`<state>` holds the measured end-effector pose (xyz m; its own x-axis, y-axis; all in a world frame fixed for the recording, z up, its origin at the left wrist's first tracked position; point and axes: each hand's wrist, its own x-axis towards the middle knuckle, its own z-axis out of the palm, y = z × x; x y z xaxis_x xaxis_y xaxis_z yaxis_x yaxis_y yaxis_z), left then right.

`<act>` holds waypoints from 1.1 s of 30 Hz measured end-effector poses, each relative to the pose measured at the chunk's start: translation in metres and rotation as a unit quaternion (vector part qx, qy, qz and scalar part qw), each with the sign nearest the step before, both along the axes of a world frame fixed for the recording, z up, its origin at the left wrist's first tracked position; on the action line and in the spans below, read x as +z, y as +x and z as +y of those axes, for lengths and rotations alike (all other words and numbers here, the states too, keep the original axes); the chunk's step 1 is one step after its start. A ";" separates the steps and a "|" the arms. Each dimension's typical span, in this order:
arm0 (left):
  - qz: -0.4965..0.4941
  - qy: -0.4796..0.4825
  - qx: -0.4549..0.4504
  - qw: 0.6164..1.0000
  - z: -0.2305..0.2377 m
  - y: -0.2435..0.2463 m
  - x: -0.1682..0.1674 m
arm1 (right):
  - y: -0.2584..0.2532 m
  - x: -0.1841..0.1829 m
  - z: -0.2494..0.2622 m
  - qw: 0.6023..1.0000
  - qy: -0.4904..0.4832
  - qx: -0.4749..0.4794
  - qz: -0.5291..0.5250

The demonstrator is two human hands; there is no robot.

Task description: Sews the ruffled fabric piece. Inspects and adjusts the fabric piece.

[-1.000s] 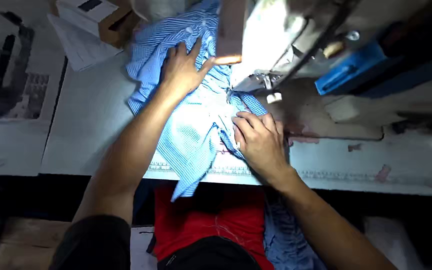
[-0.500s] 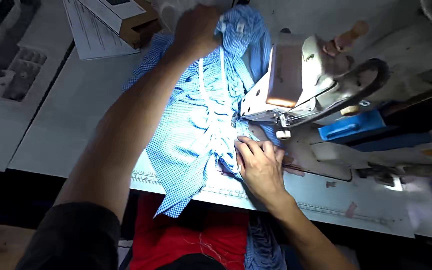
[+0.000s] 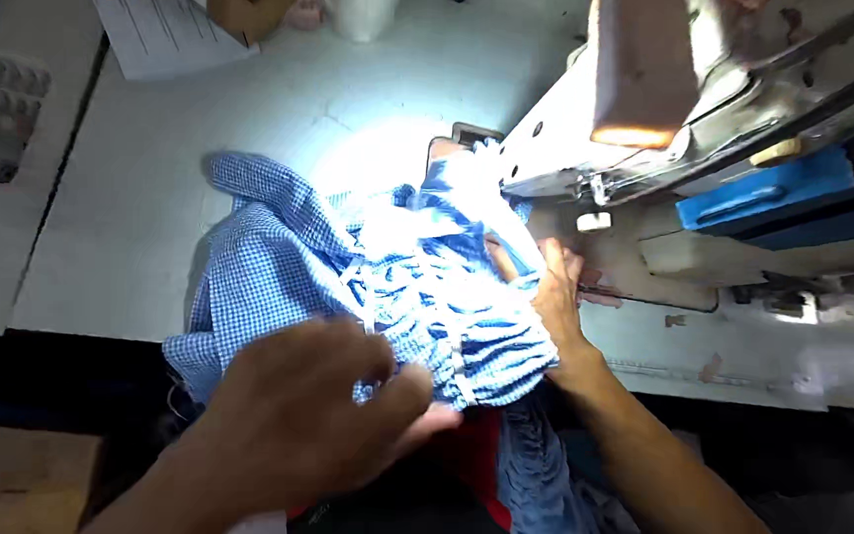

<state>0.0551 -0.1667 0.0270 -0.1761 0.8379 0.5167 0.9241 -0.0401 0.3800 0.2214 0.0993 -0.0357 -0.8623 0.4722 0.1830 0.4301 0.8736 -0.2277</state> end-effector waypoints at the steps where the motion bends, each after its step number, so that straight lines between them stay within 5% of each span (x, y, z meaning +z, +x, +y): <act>1: 0.004 0.012 0.033 0.999 0.018 -0.008 0.002 | 0.001 0.000 0.001 1.000 -0.008 -0.006 0.011; 5: 0.002 -0.120 -0.016 0.993 0.077 -0.016 -0.035 | 0.008 0.003 0.001 0.991 0.020 0.075 0.111; 8: -0.019 -0.131 -0.155 0.979 0.063 0.021 -0.063 | 0.008 0.016 -0.001 0.978 -0.120 0.023 0.166; 13: -0.078 -0.158 -0.240 0.955 0.037 0.048 -0.067 | 0.002 0.033 -0.041 0.971 -0.221 -0.087 0.027; 17: -0.187 -0.089 -0.116 0.971 0.049 0.029 -0.077 | 0.007 0.017 -0.041 0.955 -0.271 -0.121 0.002; 20: -0.213 -0.099 0.017 0.972 0.058 0.025 -0.086 | 0.014 0.019 -0.043 0.892 -0.424 -0.128 0.087; 25: -0.204 -0.109 0.016 0.973 0.061 0.026 -0.090 | 0.019 0.021 -0.049 0.800 -0.557 -0.144 0.169; 33: -0.181 -0.110 0.010 0.977 0.063 0.023 -0.093 | 0.024 0.027 -0.048 0.777 -0.598 -0.153 0.122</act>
